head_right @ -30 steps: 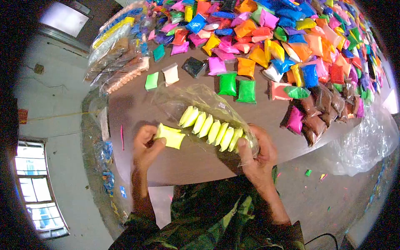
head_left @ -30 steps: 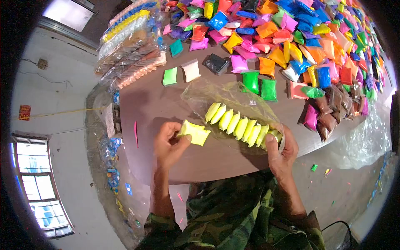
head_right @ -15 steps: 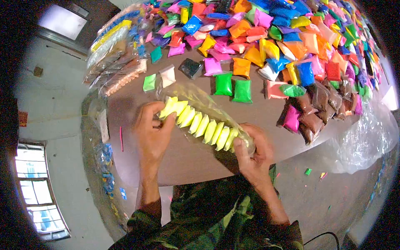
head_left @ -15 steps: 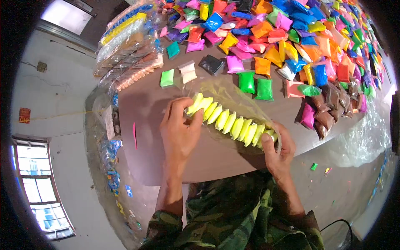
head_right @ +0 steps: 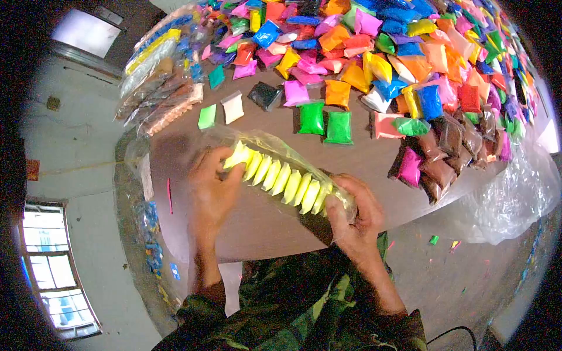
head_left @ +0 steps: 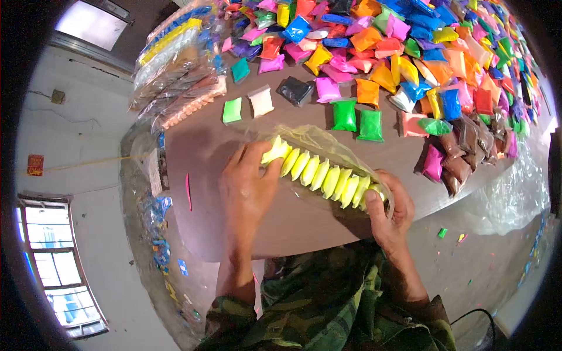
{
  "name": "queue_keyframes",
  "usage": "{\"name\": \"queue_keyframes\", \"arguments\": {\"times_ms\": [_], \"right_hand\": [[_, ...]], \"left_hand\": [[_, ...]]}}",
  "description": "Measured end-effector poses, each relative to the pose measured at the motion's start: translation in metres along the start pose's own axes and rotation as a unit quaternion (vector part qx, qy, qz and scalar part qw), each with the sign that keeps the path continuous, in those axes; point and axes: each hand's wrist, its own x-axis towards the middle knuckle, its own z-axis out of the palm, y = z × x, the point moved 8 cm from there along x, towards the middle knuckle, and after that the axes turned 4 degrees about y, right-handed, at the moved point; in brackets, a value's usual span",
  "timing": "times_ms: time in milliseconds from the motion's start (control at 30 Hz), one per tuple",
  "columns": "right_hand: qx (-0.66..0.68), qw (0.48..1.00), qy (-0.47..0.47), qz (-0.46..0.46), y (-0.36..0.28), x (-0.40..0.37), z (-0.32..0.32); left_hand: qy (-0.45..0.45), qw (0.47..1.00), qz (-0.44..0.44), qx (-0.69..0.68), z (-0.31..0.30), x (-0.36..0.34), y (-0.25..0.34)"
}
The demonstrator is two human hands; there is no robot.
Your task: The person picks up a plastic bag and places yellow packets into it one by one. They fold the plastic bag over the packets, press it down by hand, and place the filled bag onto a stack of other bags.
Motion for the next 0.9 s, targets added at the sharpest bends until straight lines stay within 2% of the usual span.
{"name": "queue_keyframes", "arguments": {"times_ms": [100, 200, 533, 600, 800, 900], "right_hand": [[-0.011, 1.0, 0.005, -0.013, -0.003, 0.0, 0.0], [-0.009, 1.0, 0.0, -0.021, -0.002, 0.001, 0.001], [0.001, 1.0, 0.007, -0.02, -0.002, 0.0, 0.0], [0.002, 1.0, 0.011, -0.024, -0.002, 0.001, 0.001], [-0.018, 0.999, 0.023, -0.024, -0.001, -0.002, -0.002], [0.004, 0.999, 0.025, -0.024, -0.005, 0.0, -0.001]], "left_hand": [[-0.046, 0.998, -0.01, -0.03, -0.001, 0.002, 0.003], [-0.065, 0.997, 0.023, 0.043, 0.009, 0.006, -0.007], [-0.024, 0.997, 0.061, -0.037, 0.013, -0.008, -0.005], [-0.025, 0.998, 0.055, -0.034, 0.015, -0.011, -0.004], [-0.057, 0.987, -0.065, -0.136, 0.003, -0.017, -0.006], [-0.035, 0.996, 0.06, -0.056, -0.006, -0.021, 0.006]]}}
